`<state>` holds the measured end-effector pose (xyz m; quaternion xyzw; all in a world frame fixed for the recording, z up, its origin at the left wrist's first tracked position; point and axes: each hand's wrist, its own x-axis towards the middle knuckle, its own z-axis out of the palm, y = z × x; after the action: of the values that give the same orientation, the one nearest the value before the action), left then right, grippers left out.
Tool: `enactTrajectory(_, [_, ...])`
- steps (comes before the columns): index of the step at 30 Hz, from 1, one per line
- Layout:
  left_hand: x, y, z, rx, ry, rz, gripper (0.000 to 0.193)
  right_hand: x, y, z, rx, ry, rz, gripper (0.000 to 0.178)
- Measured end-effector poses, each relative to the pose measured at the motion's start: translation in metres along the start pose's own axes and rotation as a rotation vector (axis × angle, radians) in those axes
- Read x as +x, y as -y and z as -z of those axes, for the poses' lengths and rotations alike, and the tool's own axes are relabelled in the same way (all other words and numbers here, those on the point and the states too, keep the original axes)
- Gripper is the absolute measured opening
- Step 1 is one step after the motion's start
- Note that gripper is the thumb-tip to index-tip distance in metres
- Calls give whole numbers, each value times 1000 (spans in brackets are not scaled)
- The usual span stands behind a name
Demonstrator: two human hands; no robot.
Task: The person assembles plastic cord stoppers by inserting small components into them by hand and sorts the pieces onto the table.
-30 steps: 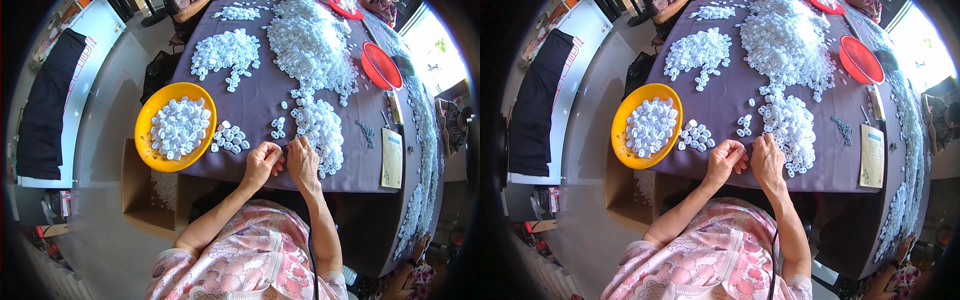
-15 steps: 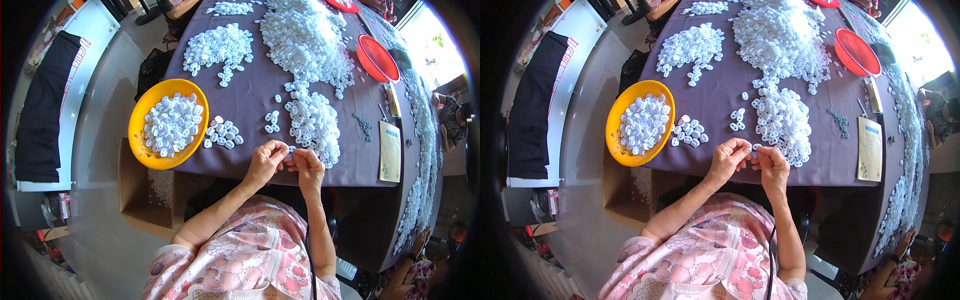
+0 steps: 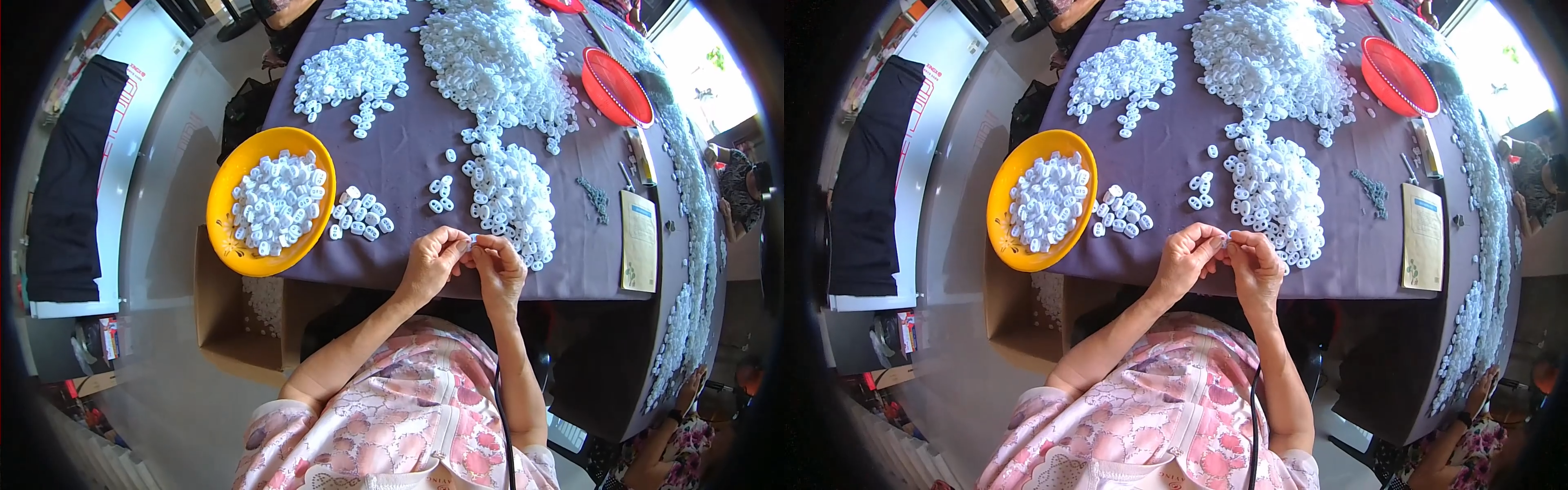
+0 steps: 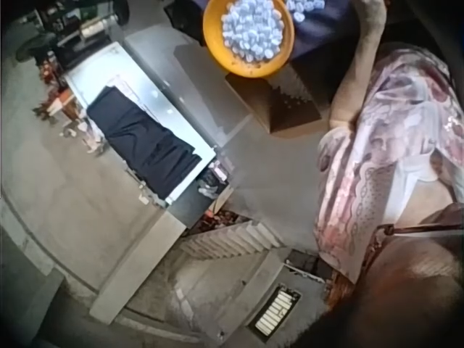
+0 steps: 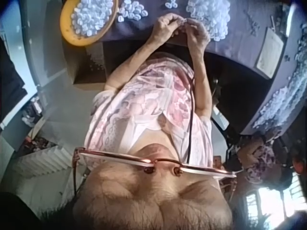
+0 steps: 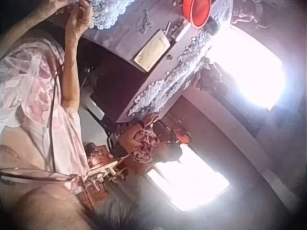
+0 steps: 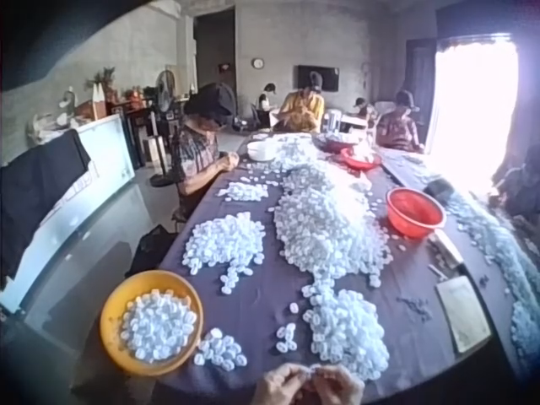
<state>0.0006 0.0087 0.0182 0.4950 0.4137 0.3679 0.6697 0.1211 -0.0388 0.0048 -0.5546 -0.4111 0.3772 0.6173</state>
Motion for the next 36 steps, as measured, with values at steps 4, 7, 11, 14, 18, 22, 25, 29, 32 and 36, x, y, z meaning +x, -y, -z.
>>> enactTrajectory(4, [0,1,0,3,-10,-1,13,-1,-1,0,23,-20,8,12])
enactTrajectory(7, [0,2,1,6,-11,-6,13,-1,-1,0,12,-14,16,12])
enactTrajectory(11, [1,8,0,25,-17,-42,14,-1,-1,-3,12,-21,16,12])
enactTrajectory(14, [1,9,-1,37,-15,-49,13,-1,-8,0,-29,-34,66,12])
enactTrajectory(18, [-3,8,-1,91,-21,-39,13,-3,-6,-2,-51,-25,82,13])
enactTrajectory(22, [-5,7,-3,152,-24,-74,13,-5,-7,0,-113,-55,50,15])
enactTrajectory(25, [-5,8,1,31,22,0,13,-4,-7,1,-84,-56,19,16])
enactTrajectory(29, [-8,11,5,-100,-24,7,14,1,4,13,-326,40,84,18])
enactTrajectory(32, [-5,8,7,-162,-44,28,14,17,21,17,-616,66,262,20])
enactTrajectory(36, [-2,6,7,-204,10,78,14,26,23,12,-968,256,365,20])
